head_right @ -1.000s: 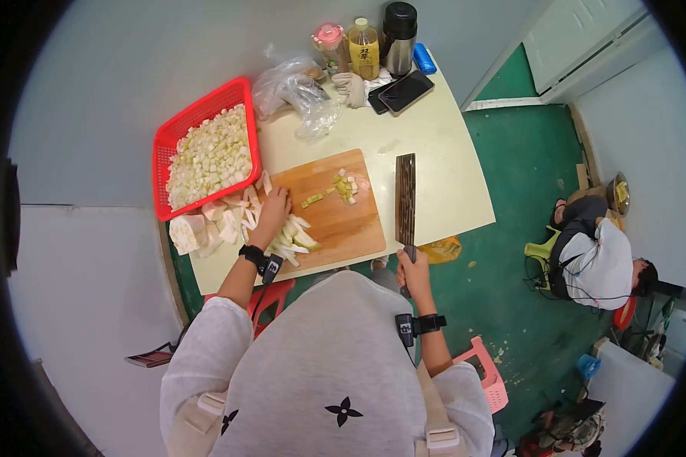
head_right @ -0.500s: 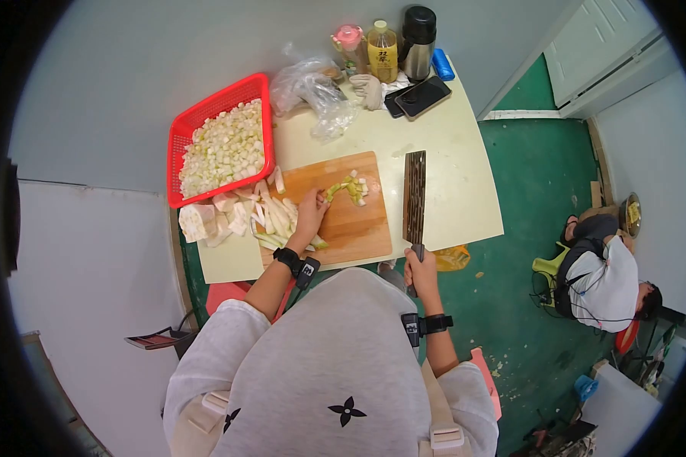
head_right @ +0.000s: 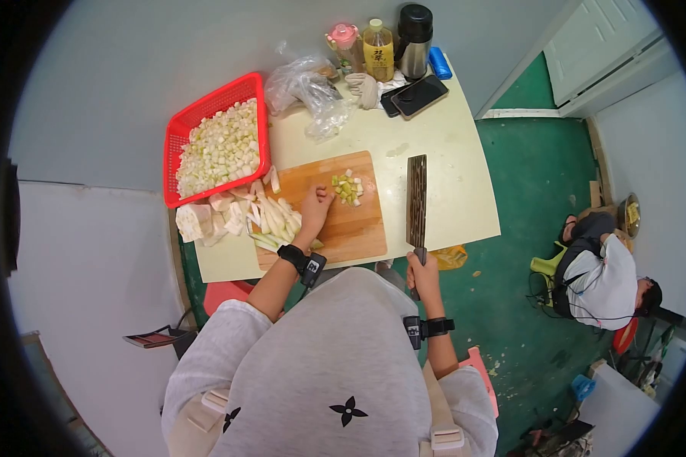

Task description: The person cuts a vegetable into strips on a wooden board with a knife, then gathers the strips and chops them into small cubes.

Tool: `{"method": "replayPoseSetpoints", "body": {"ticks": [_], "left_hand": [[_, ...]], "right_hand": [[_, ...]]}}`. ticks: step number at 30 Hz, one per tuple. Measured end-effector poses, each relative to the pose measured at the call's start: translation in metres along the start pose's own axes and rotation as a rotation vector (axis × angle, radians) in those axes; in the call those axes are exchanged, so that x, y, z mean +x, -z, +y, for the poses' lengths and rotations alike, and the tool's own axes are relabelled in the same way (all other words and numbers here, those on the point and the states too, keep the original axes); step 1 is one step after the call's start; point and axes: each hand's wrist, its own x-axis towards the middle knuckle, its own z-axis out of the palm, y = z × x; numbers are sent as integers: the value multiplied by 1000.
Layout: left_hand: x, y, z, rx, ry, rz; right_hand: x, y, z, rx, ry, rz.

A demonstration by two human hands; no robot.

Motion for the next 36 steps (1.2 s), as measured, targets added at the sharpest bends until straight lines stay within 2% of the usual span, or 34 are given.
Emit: {"method": "replayPoseSetpoints", "body": {"ticks": [4, 6, 9, 12, 15, 17, 18, 20, 21, 22, 24, 28, 31, 36], "left_hand": [[17, 11, -10, 76, -57, 19], [23, 6, -6, 266, -80, -154], [18, 10, -1, 187, -83, -206], [19, 49, 0, 212, -81, -151], [24, 105, -20, 77, -118, -148], [21, 143, -16, 288, -24, -157], [19, 154, -17, 290, -20, -151], [11, 168, -19, 386, -139, -161], [5, 166, -18, 400, -270, -136], [4, 161, -19, 399, -269, -137], [4, 148, -21, 546, -559, -322], [0, 121, -24, 708, -686, -466], [5, 115, -27, 784, -701, -485], [16, 117, -32, 785, -809, -513]], "right_hand": [[6, -5, -1, -17, 10, -26], [8, -9, -2, -32, 7, -36], [8, -17, -6, -69, 10, -57], [10, -27, -9, -115, 17, -84], [10, -36, -7, -152, 25, -105], [12, -43, -7, -166, 30, -123], [13, -46, -7, -179, 34, -137], [13, -53, -6, -195, 36, -151], [14, -57, -5, -208, 26, -156], [15, -61, -4, -222, 17, -159], [14, -70, -2, -254, 35, -158], [10, -83, 2, -360, 110, -146], [3, -90, 1, -333, 167, -135], [-6, -97, -8, -354, 136, -82]]}}
